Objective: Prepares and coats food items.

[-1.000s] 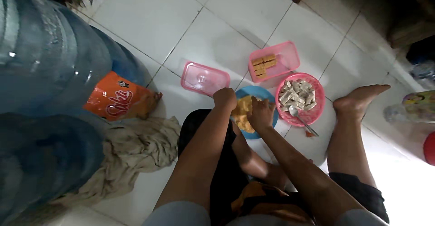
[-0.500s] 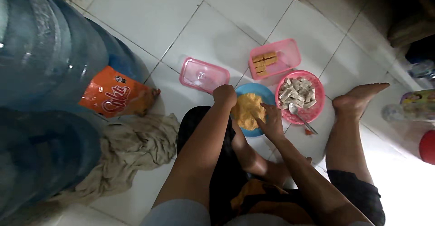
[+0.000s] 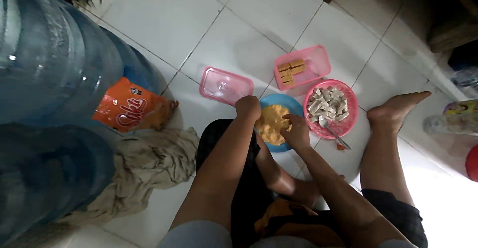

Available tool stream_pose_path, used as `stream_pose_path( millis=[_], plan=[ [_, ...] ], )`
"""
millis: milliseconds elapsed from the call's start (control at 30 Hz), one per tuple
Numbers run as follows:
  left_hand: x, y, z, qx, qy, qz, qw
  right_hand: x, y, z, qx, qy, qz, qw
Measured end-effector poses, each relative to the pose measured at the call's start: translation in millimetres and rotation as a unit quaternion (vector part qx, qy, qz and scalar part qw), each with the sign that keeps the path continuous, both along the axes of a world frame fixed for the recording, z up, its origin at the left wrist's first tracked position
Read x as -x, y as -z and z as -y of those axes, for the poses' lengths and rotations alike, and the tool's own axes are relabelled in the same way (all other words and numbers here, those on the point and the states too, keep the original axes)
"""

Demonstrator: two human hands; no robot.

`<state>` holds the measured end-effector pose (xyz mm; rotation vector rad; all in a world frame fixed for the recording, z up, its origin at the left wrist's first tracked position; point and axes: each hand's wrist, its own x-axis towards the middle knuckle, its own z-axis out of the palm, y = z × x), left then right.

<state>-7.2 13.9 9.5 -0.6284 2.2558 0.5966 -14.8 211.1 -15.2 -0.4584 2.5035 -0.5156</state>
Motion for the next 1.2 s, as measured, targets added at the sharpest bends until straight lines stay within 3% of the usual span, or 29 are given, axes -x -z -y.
stream_pose_path(
  millis=[333, 567, 667, 733, 867, 900, 1000, 1200],
  plan=[
    [1, -2, 0, 0.005, 0.001, 0.004, 1.0, 8, -16, -24, -0.011, 0.004, 0.075, 0.997],
    [1, 0, 0, 0.0, -0.004, -0.001, 1.0, 19, -36, -29, 0.065, 0.034, 0.107, 0.992],
    [0, -2, 2, -0.007, -0.005, 0.001, 1.0, 49, -55, -29, 0.123, 0.031, 0.117, 0.985],
    [1, 0, 2, -0.005, -0.004, 0.006, 1.0, 83, -65, -30, 0.17, 0.006, 0.068, 0.983],
    [2, -3, 1, -0.007, -0.003, 0.018, 1.0, 144, -113, 6, 0.112, 0.042, 0.072, 0.99],
    [1, -3, 1, -0.007, -0.004, 0.012, 1.0, 163, -106, 15, 0.095, 0.059, 0.079, 0.991],
    [1, -2, 2, -0.009, -0.004, 0.007, 1.0, 213, -38, 23, 0.101, 0.044, 0.024, 0.994],
    [2, 3, 0, 0.009, -0.009, 0.006, 1.0, 241, 11, 40, 0.006, 0.024, 0.086, 0.996]
  ],
)
